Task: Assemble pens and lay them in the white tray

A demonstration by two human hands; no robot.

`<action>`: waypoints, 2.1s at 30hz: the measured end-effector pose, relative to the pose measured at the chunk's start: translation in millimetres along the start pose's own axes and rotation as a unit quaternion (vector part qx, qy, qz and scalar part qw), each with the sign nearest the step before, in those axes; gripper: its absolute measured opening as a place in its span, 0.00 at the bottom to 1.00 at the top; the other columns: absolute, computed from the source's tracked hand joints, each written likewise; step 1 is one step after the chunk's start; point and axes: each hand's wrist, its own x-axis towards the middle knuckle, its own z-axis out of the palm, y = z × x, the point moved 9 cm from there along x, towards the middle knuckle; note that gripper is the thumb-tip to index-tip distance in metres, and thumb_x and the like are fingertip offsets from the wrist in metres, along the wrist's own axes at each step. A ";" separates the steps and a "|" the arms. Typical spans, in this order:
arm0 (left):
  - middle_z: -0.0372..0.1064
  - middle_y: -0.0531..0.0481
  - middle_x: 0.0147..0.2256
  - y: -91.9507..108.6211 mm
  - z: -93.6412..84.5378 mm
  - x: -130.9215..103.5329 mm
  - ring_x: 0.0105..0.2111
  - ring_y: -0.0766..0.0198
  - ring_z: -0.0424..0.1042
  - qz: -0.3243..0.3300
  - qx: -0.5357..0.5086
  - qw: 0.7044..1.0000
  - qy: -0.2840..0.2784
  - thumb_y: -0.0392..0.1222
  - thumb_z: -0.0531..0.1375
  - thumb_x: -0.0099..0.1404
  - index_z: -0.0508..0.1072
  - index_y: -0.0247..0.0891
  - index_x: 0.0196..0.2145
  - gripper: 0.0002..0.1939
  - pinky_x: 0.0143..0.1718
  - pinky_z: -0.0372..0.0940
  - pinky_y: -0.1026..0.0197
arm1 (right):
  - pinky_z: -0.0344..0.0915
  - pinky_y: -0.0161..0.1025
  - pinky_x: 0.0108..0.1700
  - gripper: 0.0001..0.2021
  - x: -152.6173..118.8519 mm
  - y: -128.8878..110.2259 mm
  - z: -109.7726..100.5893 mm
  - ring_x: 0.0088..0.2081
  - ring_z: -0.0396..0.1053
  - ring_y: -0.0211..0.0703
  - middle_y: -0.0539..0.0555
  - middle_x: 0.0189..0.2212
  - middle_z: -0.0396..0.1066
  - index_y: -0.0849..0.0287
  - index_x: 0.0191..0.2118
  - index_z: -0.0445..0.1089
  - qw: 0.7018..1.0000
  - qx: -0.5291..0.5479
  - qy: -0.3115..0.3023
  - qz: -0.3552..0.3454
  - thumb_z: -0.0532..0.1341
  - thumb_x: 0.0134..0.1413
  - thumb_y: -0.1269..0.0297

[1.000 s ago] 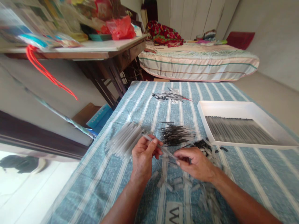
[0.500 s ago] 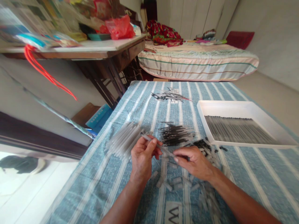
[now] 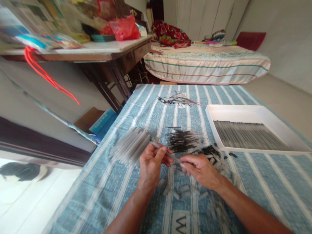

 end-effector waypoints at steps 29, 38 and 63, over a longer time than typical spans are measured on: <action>0.72 0.53 0.23 -9.3 11.2 -1.2 0.18 0.65 0.68 -0.020 0.029 0.999 -0.027 0.43 0.66 0.51 0.69 0.37 0.28 0.11 0.20 0.65 0.63 | 0.56 0.28 0.27 0.12 13.1 -14.3 -10.9 0.22 0.61 0.31 0.46 0.18 0.65 0.60 0.23 0.69 0.995 -0.080 0.054 -0.038 0.55 0.55 0.69; 0.71 0.52 0.22 -5.4 21.1 -2.3 0.22 0.62 0.68 -0.011 0.071 0.996 -0.060 0.49 0.67 0.49 0.75 0.40 0.30 0.13 0.23 0.66 0.62 | 0.58 0.30 0.30 0.10 13.2 -34.1 -31.2 0.25 0.65 0.34 0.48 0.21 0.70 0.58 0.21 0.70 0.980 -0.166 0.074 -0.083 0.57 0.50 0.72; 0.73 0.53 0.24 -14.5 2.8 12.8 0.21 0.63 0.68 -0.030 0.199 0.979 -0.032 0.49 0.63 0.49 0.74 0.41 0.31 0.12 0.22 0.66 0.63 | 0.58 0.35 0.30 0.12 -58.8 113.3 -245.7 0.34 0.71 0.46 0.56 0.28 0.75 0.57 0.30 0.76 0.801 -0.392 0.233 0.388 0.57 0.51 0.58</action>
